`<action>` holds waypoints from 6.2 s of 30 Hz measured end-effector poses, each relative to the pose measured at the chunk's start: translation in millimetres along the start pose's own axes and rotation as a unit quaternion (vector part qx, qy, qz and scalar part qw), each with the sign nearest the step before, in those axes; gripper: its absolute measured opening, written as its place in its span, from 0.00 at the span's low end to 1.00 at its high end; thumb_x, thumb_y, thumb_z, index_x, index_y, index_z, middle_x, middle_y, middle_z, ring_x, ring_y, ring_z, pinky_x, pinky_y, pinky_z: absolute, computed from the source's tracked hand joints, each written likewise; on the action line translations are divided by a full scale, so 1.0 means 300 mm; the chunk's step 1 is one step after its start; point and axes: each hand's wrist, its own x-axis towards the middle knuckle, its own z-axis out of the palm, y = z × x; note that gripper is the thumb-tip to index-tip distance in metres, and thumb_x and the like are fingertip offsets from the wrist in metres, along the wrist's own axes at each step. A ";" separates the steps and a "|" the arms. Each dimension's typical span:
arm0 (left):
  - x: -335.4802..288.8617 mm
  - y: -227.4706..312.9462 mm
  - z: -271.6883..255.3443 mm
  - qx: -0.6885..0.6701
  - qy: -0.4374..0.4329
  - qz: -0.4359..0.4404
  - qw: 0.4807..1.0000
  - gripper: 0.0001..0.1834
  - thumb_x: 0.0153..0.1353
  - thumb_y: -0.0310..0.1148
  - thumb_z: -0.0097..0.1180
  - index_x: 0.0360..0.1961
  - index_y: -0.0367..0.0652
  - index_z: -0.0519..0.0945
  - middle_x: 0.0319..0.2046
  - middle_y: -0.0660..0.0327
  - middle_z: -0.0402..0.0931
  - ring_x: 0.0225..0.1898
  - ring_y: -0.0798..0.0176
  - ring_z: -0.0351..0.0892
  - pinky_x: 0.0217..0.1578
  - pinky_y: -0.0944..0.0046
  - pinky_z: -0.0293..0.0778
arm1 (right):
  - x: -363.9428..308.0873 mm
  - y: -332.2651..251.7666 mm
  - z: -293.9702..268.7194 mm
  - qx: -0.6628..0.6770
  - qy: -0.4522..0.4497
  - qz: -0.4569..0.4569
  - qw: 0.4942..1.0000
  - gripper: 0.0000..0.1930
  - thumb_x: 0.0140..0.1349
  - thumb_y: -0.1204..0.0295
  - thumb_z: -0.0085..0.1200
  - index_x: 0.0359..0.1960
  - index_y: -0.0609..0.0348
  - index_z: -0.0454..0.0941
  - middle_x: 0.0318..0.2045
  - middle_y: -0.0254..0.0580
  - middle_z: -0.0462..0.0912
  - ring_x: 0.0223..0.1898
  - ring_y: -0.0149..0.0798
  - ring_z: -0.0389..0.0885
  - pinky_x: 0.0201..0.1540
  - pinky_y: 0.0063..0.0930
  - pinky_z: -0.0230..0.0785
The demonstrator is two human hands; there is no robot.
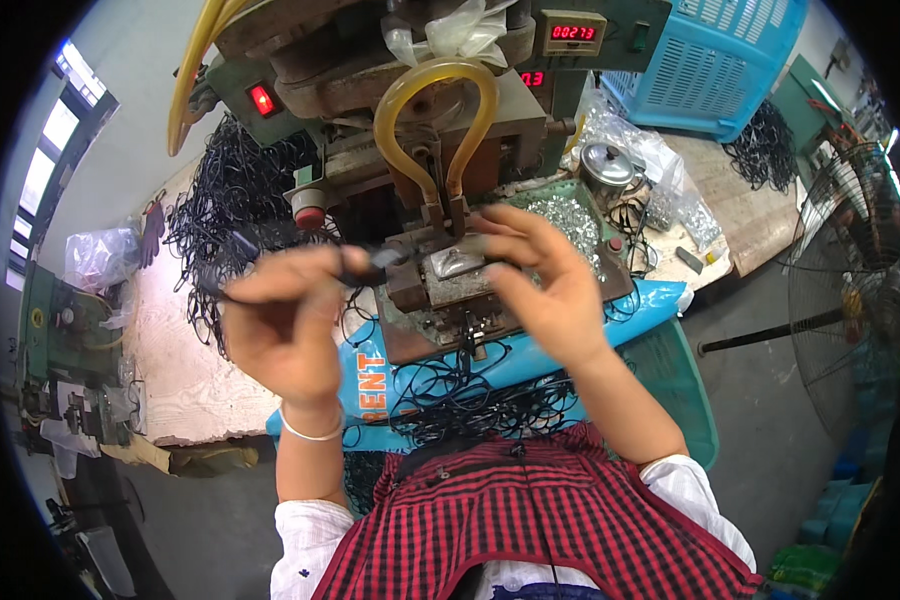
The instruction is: The person repeatedly picks black wire loops and small metal pieces, places them into a press machine, and removes the assembled units. The person handles the items one at a time and places finished pieces into a pile on the table.
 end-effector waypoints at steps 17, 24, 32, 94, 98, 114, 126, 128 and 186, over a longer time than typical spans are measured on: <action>-0.108 -0.082 0.064 0.235 -0.271 0.269 0.894 0.08 0.54 0.28 0.64 0.37 0.44 0.84 0.46 0.60 0.87 0.30 0.64 0.80 0.36 0.63 0.83 | 0.048 0.316 -0.324 -0.509 0.171 -0.153 0.830 0.05 0.58 0.74 0.62 0.35 0.60 0.85 0.40 0.50 0.86 0.45 0.54 0.84 0.50 0.43 0.75; -0.185 0.029 -0.098 0.461 -0.151 0.129 0.865 0.10 0.56 0.27 0.66 0.40 0.43 0.85 0.47 0.59 0.86 0.37 0.59 0.83 0.50 0.54 0.80 | -0.002 0.304 -0.316 -0.347 0.215 -0.003 0.913 0.06 0.61 0.77 0.63 0.39 0.62 0.85 0.35 0.40 0.86 0.38 0.36 0.84 0.44 0.30 0.75; 0.079 -0.376 -0.303 0.610 -0.226 -0.408 0.641 0.26 0.51 0.54 0.70 0.41 0.43 0.87 0.41 0.51 0.87 0.47 0.45 0.85 0.47 0.50 0.80 | 0.070 0.235 -0.195 -0.292 0.152 -0.020 0.944 0.09 0.60 0.77 0.63 0.42 0.65 0.85 0.37 0.42 0.88 0.42 0.34 0.86 0.50 0.28 0.74; -0.154 -0.043 -0.177 0.490 0.047 0.034 0.870 0.05 0.57 0.23 0.66 0.34 0.44 0.86 0.43 0.60 0.86 0.43 0.54 0.83 0.49 0.57 0.70 | 0.026 0.295 -0.306 -0.294 0.229 -0.020 0.928 0.09 0.66 0.76 0.60 0.46 0.63 0.85 0.39 0.41 0.88 0.41 0.32 0.84 0.48 0.26 0.74; -0.145 -0.145 -0.268 0.572 -0.186 -0.096 0.793 0.11 0.51 0.25 0.68 0.38 0.43 0.86 0.54 0.56 0.80 0.53 0.48 0.74 0.55 0.50 0.70 | 0.051 0.311 -0.278 -0.335 0.198 -0.047 0.920 0.09 0.63 0.75 0.64 0.43 0.62 0.87 0.40 0.46 0.89 0.43 0.40 0.87 0.51 0.31 0.75; -0.286 -0.297 -0.399 0.247 0.181 -0.281 0.910 0.09 0.72 0.32 0.60 0.36 0.38 0.76 0.31 0.66 0.77 0.30 0.75 0.71 0.34 0.74 0.69 | 0.078 0.020 -0.058 -0.157 0.064 -0.046 0.984 0.15 0.55 0.78 0.63 0.46 0.62 0.83 0.38 0.38 0.86 0.42 0.33 0.83 0.51 0.28 0.74; 0.037 -0.002 -0.039 -0.035 0.022 -0.042 0.998 0.05 0.72 0.21 0.53 0.48 0.37 0.74 0.46 0.54 0.79 0.49 0.58 0.81 0.53 0.52 0.82 | 0.094 0.020 0.081 0.071 0.053 0.046 0.995 0.30 0.56 0.88 0.61 0.62 0.69 0.69 0.37 0.36 0.81 0.42 0.26 0.79 0.48 0.20 0.72; 0.076 -0.033 -0.009 -0.017 0.083 -0.065 0.994 0.04 0.71 0.20 0.54 0.43 0.34 0.72 0.43 0.49 0.80 0.44 0.58 0.83 0.48 0.53 0.87 | 0.094 0.019 0.101 0.085 0.063 0.047 0.993 0.30 0.56 0.88 0.61 0.62 0.70 0.69 0.38 0.37 0.81 0.42 0.26 0.79 0.49 0.20 0.72; -0.095 -0.064 -0.124 -0.115 0.136 -0.113 0.977 0.08 0.73 0.20 0.48 0.50 0.37 0.70 0.46 0.53 0.73 0.44 0.61 0.79 0.33 0.53 0.88 | 0.089 0.078 0.021 -0.047 0.068 -0.020 0.996 0.28 0.56 0.77 0.66 0.59 0.70 0.72 0.33 0.37 0.87 0.45 0.29 0.82 0.56 0.26 0.70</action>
